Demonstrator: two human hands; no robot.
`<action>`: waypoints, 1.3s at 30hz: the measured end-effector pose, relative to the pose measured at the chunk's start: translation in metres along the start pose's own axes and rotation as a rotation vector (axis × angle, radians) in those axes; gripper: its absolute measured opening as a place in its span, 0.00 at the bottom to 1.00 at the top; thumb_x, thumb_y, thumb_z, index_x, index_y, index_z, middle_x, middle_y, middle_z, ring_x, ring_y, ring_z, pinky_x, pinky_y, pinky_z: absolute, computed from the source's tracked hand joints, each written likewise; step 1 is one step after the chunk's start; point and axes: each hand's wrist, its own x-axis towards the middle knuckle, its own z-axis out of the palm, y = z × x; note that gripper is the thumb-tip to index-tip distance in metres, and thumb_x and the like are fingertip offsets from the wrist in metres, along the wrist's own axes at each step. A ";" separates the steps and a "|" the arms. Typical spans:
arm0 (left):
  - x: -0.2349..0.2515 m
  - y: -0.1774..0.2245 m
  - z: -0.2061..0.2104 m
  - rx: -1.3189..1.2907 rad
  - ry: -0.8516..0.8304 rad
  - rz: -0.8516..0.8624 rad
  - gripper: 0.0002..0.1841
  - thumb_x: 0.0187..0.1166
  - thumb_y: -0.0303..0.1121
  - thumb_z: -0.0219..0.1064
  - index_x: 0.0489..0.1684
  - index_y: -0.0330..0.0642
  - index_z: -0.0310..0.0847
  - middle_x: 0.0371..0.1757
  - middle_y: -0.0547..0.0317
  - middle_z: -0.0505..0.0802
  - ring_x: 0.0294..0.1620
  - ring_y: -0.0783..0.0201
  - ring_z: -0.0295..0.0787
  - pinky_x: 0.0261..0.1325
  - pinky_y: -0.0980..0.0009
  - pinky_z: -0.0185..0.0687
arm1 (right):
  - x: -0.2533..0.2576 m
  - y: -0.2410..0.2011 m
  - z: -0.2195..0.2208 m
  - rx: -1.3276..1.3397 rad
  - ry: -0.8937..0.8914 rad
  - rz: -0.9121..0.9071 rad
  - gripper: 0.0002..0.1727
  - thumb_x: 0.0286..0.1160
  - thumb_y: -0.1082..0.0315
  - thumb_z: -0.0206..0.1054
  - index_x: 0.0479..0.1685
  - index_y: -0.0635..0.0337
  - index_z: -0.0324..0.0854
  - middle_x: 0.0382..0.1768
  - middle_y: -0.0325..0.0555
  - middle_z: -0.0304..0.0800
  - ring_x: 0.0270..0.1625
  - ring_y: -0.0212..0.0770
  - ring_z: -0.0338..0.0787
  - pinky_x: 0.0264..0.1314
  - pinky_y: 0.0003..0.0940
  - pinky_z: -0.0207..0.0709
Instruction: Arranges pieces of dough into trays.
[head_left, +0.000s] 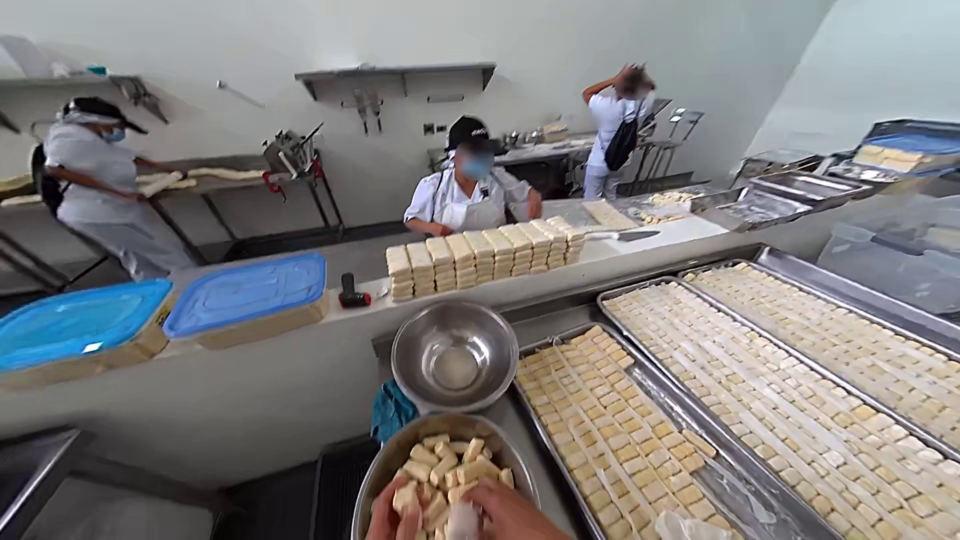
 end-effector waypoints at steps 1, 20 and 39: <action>0.001 0.003 0.001 0.039 0.012 -0.013 0.26 0.84 0.26 0.53 0.78 0.18 0.61 0.64 0.34 0.86 0.60 0.57 0.89 0.66 0.59 0.86 | 0.001 -0.001 -0.004 0.008 0.001 -0.002 0.19 0.76 0.71 0.69 0.66 0.64 0.85 0.63 0.63 0.86 0.67 0.58 0.85 0.74 0.54 0.77; -0.005 -0.004 0.004 0.399 -0.253 -0.234 0.39 0.72 0.32 0.68 0.90 0.46 0.61 0.86 0.54 0.74 0.86 0.59 0.69 0.84 0.54 0.69 | 0.003 0.009 0.004 -0.345 -0.182 0.157 0.16 0.87 0.65 0.59 0.62 0.61 0.86 0.59 0.58 0.88 0.66 0.56 0.87 0.71 0.53 0.77; -0.029 -0.005 -0.015 -0.356 -0.206 -0.242 0.43 0.81 0.59 0.62 0.90 0.40 0.57 0.80 0.50 0.81 0.76 0.55 0.81 0.76 0.54 0.80 | -0.024 -0.077 -0.016 0.188 0.533 -0.399 0.06 0.72 0.67 0.72 0.43 0.54 0.89 0.47 0.38 0.90 0.55 0.34 0.89 0.61 0.36 0.86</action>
